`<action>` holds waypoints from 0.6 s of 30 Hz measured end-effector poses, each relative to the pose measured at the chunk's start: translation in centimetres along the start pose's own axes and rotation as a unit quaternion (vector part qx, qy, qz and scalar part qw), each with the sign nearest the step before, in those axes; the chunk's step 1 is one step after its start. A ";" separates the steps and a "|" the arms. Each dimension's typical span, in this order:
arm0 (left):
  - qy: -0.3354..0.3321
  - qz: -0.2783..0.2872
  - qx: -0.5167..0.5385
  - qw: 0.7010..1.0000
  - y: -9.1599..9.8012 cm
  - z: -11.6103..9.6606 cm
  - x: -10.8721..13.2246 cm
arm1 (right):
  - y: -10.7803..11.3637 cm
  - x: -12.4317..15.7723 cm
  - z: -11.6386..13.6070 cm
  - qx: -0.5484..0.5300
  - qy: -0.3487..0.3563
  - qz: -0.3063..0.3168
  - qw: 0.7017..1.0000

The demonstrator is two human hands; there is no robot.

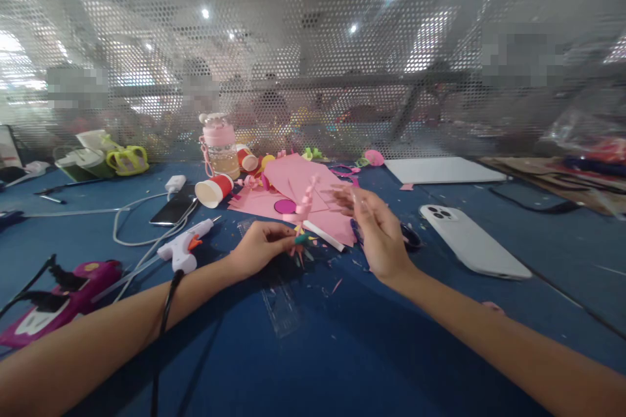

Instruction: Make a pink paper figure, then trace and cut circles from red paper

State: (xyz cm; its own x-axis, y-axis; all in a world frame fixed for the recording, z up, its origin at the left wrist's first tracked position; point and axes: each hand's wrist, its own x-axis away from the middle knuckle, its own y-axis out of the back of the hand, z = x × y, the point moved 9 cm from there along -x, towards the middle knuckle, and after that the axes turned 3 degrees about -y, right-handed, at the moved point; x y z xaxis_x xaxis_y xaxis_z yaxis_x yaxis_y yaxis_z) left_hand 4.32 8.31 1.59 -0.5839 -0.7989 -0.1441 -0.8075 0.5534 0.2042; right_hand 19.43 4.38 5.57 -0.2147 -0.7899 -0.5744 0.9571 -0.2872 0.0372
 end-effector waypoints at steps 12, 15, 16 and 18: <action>0.000 -0.074 0.096 0.993 1.6 0.7 0.0 | -5.3 4.5 3.5 0.271 0.234 0.192 0.914; -0.001 -0.070 0.100 0.993 1.4 0.7 0.0 | -5.4 4.8 4.2 0.298 0.273 0.186 0.895; -0.001 -0.071 0.103 0.992 1.4 0.7 0.0 | -5.5 5.0 4.4 0.312 0.291 0.185 0.885; -0.001 -0.072 0.108 0.991 1.3 0.6 0.0 | -5.7 5.4 4.8 0.335 0.322 0.184 0.866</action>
State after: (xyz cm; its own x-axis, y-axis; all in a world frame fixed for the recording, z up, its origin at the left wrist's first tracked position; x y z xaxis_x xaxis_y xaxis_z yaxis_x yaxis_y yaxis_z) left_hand 3.22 9.12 1.26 -0.4606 -0.8732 -0.1590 -0.8817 0.4708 -0.0312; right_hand 11.88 -0.86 6.15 0.4415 -0.4900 -0.7516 0.5633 -0.5006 0.6573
